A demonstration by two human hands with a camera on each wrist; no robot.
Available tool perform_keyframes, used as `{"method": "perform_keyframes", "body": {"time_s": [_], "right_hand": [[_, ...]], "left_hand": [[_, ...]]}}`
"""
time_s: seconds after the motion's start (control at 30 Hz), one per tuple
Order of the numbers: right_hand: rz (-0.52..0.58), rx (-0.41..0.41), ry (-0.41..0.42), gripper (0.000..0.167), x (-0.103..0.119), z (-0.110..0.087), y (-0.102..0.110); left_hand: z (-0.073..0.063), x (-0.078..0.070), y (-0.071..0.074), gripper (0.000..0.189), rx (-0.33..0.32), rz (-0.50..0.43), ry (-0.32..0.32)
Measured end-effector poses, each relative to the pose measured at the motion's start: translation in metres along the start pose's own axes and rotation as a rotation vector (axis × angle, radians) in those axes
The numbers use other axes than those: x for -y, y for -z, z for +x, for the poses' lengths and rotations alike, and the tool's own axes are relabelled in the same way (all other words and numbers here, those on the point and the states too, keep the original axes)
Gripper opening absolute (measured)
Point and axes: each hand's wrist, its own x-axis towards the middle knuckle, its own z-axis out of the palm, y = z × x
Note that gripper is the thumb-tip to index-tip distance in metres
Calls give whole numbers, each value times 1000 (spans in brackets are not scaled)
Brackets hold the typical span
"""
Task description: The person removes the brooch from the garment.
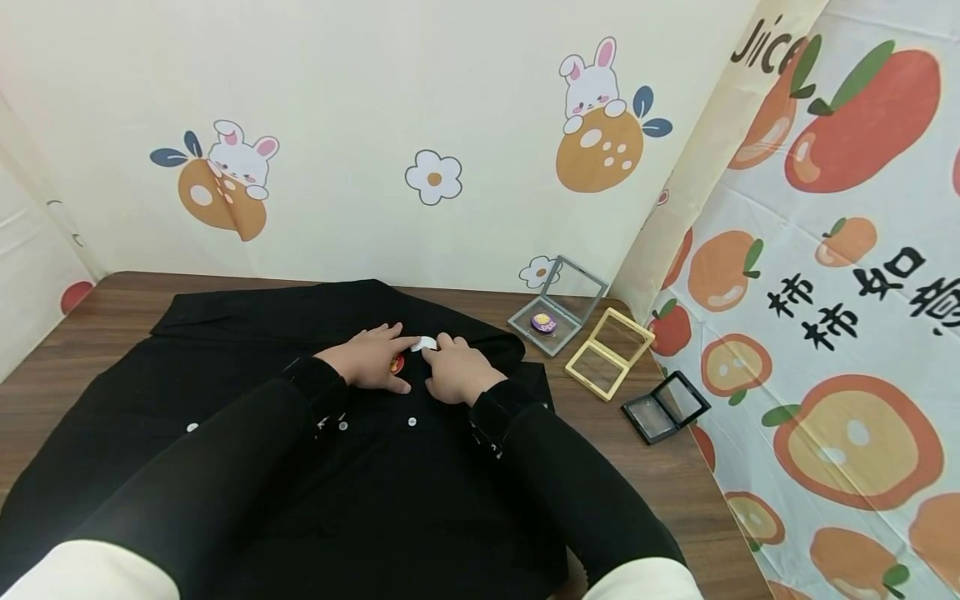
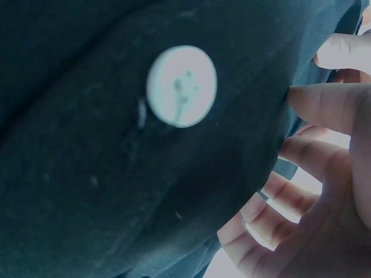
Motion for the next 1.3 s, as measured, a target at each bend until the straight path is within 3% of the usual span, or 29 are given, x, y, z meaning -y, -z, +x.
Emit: {"method": "perform_keyframes", "body": {"time_s": [0.87,1.3], "right_hand": [[-29,-6,4,61,-1,-3,-5],[-83,-47,16,61,2,-6,-7]], "left_hand": [[0,0,-1,88,0,-2,-5],[-1,1,-1,89,-3,-7,-12]]}}
